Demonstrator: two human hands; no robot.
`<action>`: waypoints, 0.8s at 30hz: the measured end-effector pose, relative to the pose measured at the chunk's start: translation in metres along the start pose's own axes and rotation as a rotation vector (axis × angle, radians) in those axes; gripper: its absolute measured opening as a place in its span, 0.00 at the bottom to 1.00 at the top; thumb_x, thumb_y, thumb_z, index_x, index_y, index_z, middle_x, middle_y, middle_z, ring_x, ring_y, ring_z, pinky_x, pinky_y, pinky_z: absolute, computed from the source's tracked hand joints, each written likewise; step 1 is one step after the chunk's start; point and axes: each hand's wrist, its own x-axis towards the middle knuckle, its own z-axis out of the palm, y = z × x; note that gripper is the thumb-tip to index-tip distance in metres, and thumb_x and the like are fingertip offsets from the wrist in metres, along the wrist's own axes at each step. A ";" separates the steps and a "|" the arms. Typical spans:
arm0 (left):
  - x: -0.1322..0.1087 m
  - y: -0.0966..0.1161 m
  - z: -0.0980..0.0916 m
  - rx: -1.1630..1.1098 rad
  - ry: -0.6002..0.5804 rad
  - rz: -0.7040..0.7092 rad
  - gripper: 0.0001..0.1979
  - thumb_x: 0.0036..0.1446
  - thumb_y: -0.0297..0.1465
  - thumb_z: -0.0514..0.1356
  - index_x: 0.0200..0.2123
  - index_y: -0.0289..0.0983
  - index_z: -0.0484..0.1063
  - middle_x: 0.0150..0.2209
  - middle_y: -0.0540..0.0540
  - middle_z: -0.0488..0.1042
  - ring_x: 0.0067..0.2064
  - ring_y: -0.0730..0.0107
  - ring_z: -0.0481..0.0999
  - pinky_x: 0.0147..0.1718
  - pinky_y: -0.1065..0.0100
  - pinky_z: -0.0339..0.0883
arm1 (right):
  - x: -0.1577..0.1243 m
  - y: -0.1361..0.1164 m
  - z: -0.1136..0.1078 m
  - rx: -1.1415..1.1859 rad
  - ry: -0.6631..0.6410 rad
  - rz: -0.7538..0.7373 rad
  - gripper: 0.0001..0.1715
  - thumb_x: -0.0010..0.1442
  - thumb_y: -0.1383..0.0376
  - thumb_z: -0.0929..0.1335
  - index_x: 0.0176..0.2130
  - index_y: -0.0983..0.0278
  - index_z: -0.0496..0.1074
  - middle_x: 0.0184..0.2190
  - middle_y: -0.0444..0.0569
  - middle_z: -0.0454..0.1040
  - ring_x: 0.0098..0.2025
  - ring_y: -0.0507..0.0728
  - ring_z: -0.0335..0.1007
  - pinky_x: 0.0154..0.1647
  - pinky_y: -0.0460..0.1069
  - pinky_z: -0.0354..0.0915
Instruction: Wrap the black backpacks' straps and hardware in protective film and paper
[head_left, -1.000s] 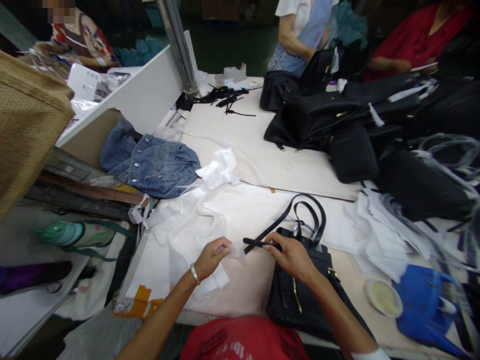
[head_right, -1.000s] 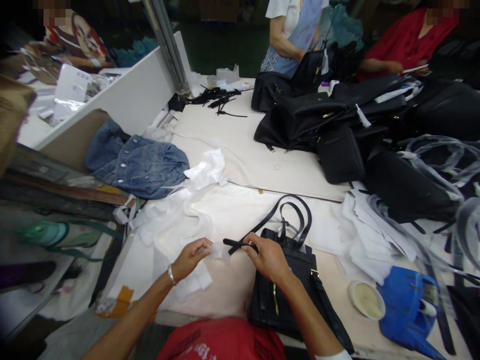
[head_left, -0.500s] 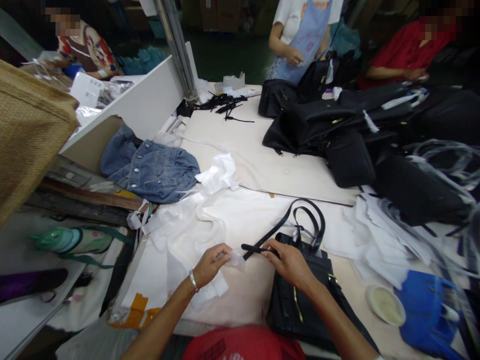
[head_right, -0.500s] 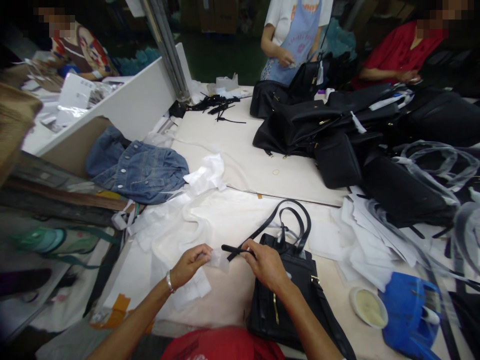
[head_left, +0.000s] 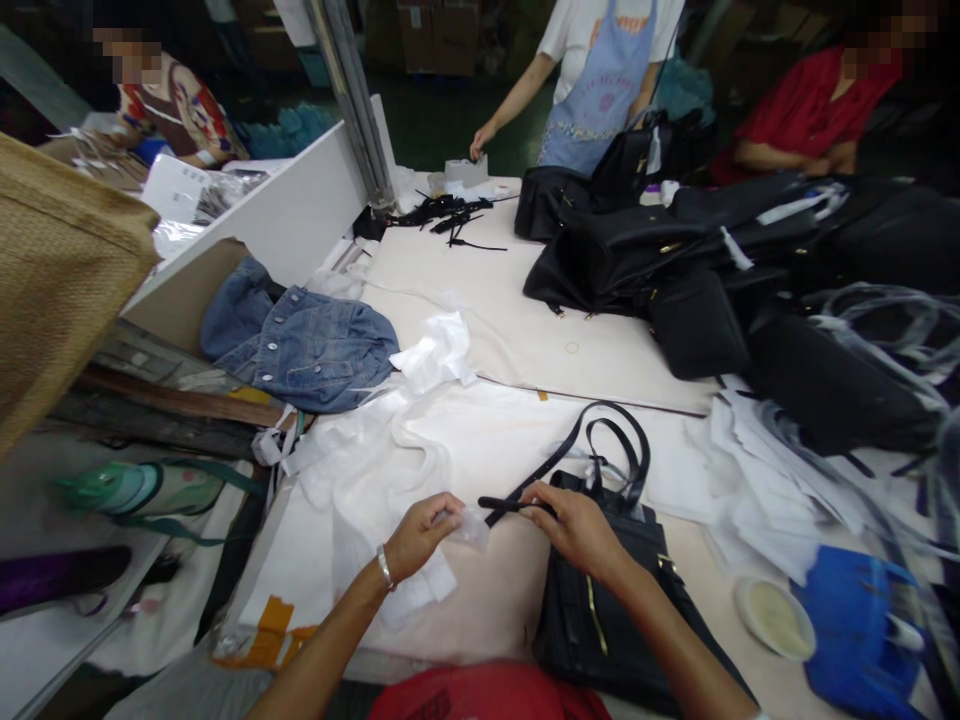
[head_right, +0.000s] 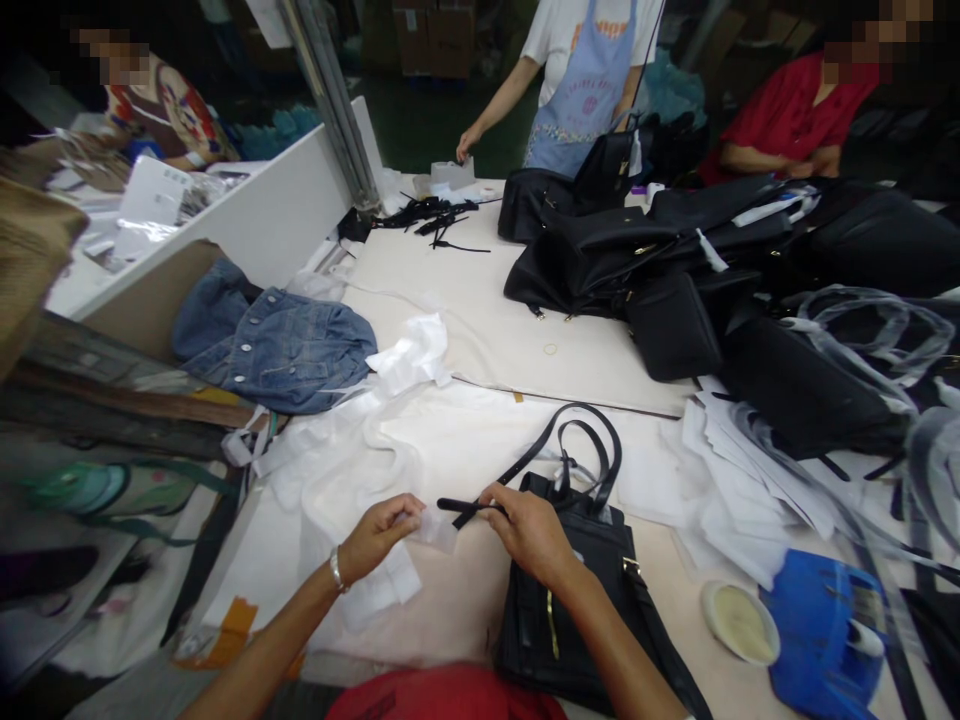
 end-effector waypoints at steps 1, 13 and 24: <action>0.000 0.000 0.000 -0.004 -0.001 0.000 0.09 0.57 0.35 0.55 0.31 0.36 0.69 0.35 0.47 0.71 0.39 0.68 0.69 0.42 0.67 0.60 | 0.000 -0.001 0.000 0.001 -0.014 -0.007 0.09 0.60 0.59 0.62 0.39 0.56 0.69 0.33 0.43 0.74 0.35 0.56 0.69 0.37 0.48 0.60; -0.001 0.006 -0.002 -0.028 -0.005 -0.017 0.10 0.57 0.36 0.55 0.31 0.35 0.69 0.34 0.47 0.71 0.37 0.68 0.69 0.41 0.67 0.61 | 0.000 -0.004 -0.002 -0.002 -0.016 0.008 0.10 0.60 0.59 0.61 0.40 0.57 0.70 0.34 0.44 0.75 0.36 0.56 0.69 0.37 0.47 0.60; 0.000 0.002 -0.003 -0.031 0.010 -0.017 0.09 0.56 0.35 0.56 0.31 0.35 0.69 0.34 0.47 0.71 0.39 0.67 0.69 0.42 0.67 0.61 | 0.001 0.001 0.001 0.009 -0.022 0.010 0.10 0.61 0.60 0.61 0.40 0.58 0.69 0.35 0.44 0.75 0.37 0.57 0.69 0.38 0.48 0.61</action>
